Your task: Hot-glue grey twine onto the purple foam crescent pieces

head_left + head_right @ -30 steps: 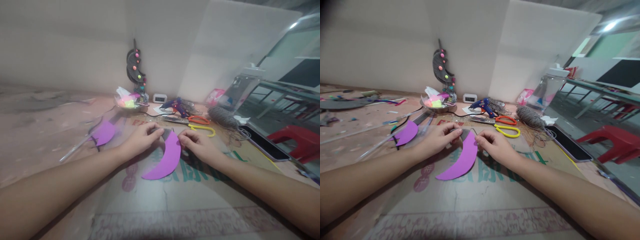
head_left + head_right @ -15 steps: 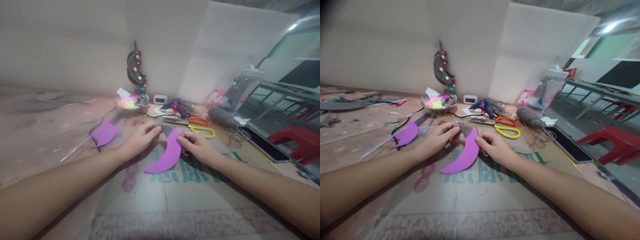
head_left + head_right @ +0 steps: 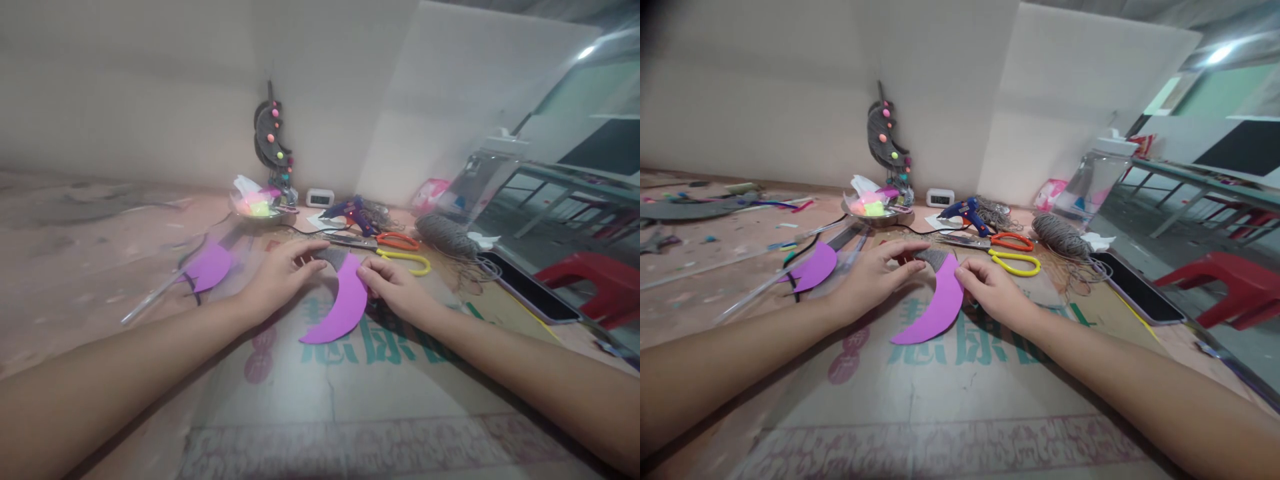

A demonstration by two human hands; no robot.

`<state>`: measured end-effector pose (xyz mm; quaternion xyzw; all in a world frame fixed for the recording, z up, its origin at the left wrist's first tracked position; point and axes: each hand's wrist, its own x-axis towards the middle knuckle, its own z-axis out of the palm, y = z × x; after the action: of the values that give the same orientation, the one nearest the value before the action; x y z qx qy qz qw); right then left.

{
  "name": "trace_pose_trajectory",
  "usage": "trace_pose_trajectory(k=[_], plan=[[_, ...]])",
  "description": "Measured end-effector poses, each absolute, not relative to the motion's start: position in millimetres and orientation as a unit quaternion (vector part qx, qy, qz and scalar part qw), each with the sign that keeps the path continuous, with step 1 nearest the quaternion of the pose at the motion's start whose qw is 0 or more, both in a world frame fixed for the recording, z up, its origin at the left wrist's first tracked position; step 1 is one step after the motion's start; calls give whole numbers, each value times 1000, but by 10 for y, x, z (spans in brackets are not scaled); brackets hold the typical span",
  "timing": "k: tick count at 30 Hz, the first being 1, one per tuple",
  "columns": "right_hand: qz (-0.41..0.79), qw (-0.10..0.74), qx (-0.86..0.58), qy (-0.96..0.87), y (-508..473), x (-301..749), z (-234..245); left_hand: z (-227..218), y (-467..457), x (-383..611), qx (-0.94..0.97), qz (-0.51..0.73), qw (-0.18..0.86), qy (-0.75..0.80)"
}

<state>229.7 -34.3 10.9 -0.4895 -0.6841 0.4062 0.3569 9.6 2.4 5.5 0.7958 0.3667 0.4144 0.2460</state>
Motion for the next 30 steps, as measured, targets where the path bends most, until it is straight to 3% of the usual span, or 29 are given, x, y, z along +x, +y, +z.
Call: trace_pose_trajectory(k=[25,30], plan=[[433,343,-481,-680,-315,2296,105,34,56,88,756,457,242,403],[317,417,-508,-684,-354,2305,164,-21,90,111,724,491,276,399]])
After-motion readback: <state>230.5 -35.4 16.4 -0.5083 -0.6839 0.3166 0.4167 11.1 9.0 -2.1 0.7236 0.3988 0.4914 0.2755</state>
